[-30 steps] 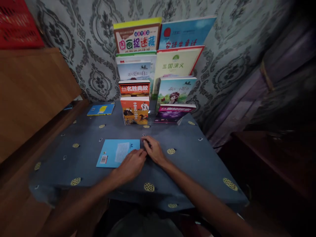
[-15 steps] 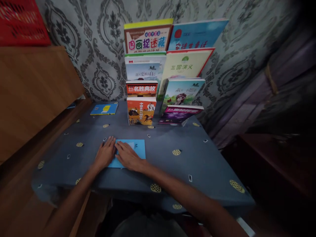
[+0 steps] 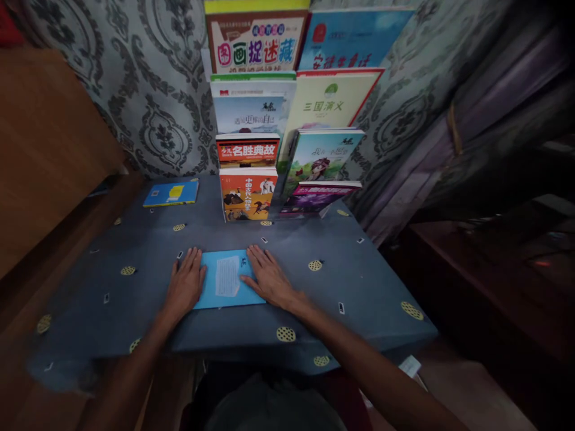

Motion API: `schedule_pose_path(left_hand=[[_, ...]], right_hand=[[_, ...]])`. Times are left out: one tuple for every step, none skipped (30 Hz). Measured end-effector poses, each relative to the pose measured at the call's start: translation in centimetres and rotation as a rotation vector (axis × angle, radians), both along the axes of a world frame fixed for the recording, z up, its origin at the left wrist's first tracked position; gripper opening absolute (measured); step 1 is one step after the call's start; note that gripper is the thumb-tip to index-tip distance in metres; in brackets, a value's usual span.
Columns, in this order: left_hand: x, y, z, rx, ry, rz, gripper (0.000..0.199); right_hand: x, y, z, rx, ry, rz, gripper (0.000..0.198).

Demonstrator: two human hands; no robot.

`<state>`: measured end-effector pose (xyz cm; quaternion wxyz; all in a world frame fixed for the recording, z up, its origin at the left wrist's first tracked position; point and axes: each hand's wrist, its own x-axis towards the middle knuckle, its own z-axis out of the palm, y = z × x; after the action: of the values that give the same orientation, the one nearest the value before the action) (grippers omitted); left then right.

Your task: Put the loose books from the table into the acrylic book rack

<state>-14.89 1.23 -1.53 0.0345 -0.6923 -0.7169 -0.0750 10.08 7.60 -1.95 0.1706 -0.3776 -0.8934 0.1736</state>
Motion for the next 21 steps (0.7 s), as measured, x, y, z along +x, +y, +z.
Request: schedule_pose_path(left_hand=[[-0.1, 0.0, 0.0, 0.004, -0.005, -0.003, 0.053], [-0.1, 0.0, -0.1, 0.011, -0.011, -0.007, 0.053], [-0.1, -0.1, -0.1, 0.018, -0.016, -0.016, 0.054], [-0.1, -0.3, -0.1, 0.025, -0.022, -0.028, 0.054], [0.0, -0.5, -0.2, 0.030, -0.027, -0.043, 0.054], [0.2, -0.9, -0.2, 0.031, -0.032, -0.060, 0.055], [0.4, -1.3, -0.3, 0.029, -0.037, -0.073, 0.055], [0.7, -1.8, -0.3, 0.026, -0.042, -0.081, 0.055], [1.0, -2.4, -0.5, 0.023, -0.047, -0.086, 0.055], [1.4, -3.1, -0.6, 0.024, -0.053, -0.088, 0.055], [1.8, -3.7, -0.8, 0.028, -0.059, -0.090, 0.055], [2.1, -4.4, -1.0, 0.037, -0.066, -0.091, 0.055], [2.4, -5.0, -1.2, 0.049, -0.072, -0.097, 0.055], [2.8, -5.7, -1.4, 0.062, -0.080, -0.105, 0.055], [3.0, -6.3, -1.7, 0.075, -0.088, -0.113, 0.056], [3.2, -6.9, -1.9, 0.086, -0.095, -0.120, 0.056], [3.4, -7.5, -2.1, 0.094, -0.103, -0.127, 0.056], [3.5, -8.0, -2.2, 0.100, -0.111, -0.131, 0.057], [3.6, -8.5, -2.3, 0.102, -0.118, -0.133, 0.057], [3.7, -9.0, -2.3, 0.101, -0.126, -0.134, 0.057], [3.7, -9.4, -2.2, 0.093, -0.137, -0.136, 0.057]], right_hand=[[0.3, -0.1, 0.0, 0.002, 0.009, -0.014, 0.071], [0.5, -0.3, 0.0, 0.003, 0.016, -0.024, 0.070], [0.7, -0.6, 0.1, 0.002, 0.020, -0.032, 0.070], [0.8, -0.9, 0.1, 0.000, 0.022, -0.037, 0.069], [1.1, -1.3, 0.2, -0.004, 0.021, -0.037, 0.068], [1.5, -1.8, 0.3, -0.012, 0.018, -0.031, 0.068], [2.0, -2.4, 0.5, -0.023, 0.013, -0.016, 0.069], [2.7, -3.1, 0.6, -0.037, 0.007, 0.008, 0.071], [3.5, -3.8, 0.9, -0.055, -0.001, 0.045, 0.076], [4.4, -4.5, 1.1, -0.074, -0.007, 0.088, 0.084], [5.4, -5.2, 1.4, -0.091, -0.011, 0.135, 0.093], [6.3, -6.0, 1.7, -0.108, -0.018, 0.182, 0.100], [7.2, -6.6, 1.9, -0.121, -0.026, 0.223, 0.107], [7.9, -7.3, 2.1, -0.131, -0.038, 0.257, 0.113], [8.4, -7.8, 2.2, -0.138, -0.054, 0.283, 0.118], [8.8, -8.3, 2.2, -0.139, -0.074, 0.301, 0.122], [9.1, -8.8, 2.1, -0.131, -0.095, 0.309, 0.123], [9.2, -9.1, 1.8, -0.112, -0.112, 0.305, 0.120], [9.2, -9.4, 1.5, -0.087, -0.124, 0.293, 0.114], [9.2, -9.7, 1.1, -0.056, -0.127, 0.280, 0.105], [9.3, -9.9, 0.8, -0.025, -0.122, 0.265, 0.095]])
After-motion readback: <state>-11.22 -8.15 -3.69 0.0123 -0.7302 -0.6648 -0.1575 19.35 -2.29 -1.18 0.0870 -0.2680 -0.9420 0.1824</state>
